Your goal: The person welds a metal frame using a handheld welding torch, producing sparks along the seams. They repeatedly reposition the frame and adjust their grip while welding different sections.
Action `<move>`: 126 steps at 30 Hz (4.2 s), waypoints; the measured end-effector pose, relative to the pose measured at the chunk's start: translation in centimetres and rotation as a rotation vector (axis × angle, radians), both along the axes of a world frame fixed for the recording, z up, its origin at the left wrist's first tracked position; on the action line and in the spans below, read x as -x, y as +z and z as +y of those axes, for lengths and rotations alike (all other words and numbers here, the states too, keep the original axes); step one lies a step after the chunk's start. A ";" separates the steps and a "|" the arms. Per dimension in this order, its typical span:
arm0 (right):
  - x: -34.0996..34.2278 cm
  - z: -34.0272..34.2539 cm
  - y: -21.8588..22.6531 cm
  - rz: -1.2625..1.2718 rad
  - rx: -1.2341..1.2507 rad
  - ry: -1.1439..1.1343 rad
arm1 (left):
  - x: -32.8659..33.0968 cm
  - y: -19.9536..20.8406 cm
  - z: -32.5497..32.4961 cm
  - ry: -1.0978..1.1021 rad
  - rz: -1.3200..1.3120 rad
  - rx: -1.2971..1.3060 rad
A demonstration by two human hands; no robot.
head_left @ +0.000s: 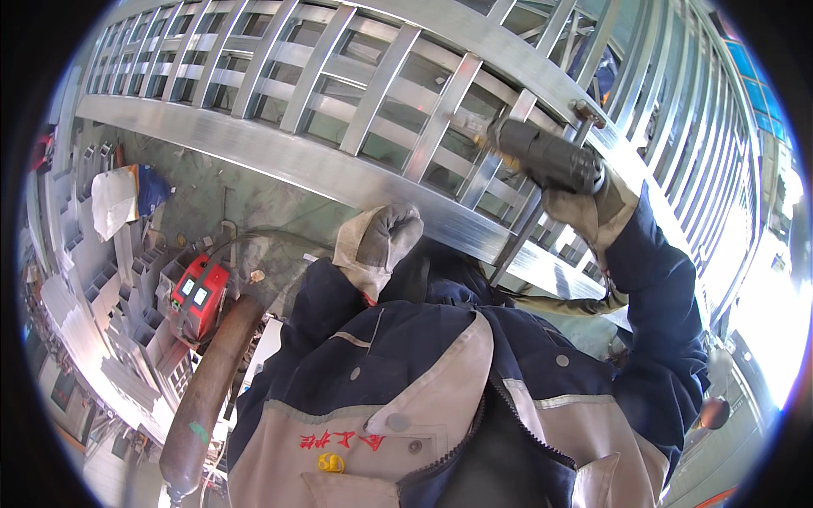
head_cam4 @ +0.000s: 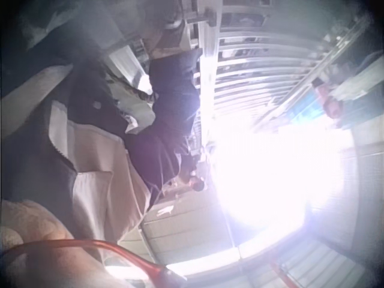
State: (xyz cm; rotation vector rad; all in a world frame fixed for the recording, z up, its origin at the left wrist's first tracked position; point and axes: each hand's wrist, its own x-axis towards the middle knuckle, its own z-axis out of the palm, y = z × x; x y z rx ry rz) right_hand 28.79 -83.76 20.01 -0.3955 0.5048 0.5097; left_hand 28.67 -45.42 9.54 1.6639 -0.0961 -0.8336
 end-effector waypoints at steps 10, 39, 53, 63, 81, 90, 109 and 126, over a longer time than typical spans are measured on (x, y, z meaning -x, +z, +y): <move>1.4 2.5 0.7 -0.443 0.875 0.736 | 0.6 -0.1 -0.8 0.061 -0.070 -0.104; 2.2 2.0 -0.8 -0.315 0.768 0.743 | 1.4 -1.9 -0.7 0.340 0.367 0.225; 3.1 1.6 -1.4 -0.331 0.732 0.701 | 1.1 -1.0 -0.3 0.009 -0.074 -0.131; 4.3 0.9 -2.2 -0.346 0.717 0.649 | 1.6 -0.5 -0.8 0.183 0.028 0.028; 6.2 -0.9 0.1 -0.348 0.646 0.511 | 3.6 -2.5 2.9 0.452 0.310 0.088; 10.4 -4.3 1.3 -0.281 0.894 0.722 | 5.9 -4.8 4.7 0.565 0.422 0.196; 9.9 -4.4 1.3 -0.247 0.861 0.738 | 6.1 -3.5 2.7 0.428 0.474 0.034; 9.5 -4.4 0.2 -0.316 0.833 0.734 | 7.1 -5.1 4.0 0.452 0.462 0.170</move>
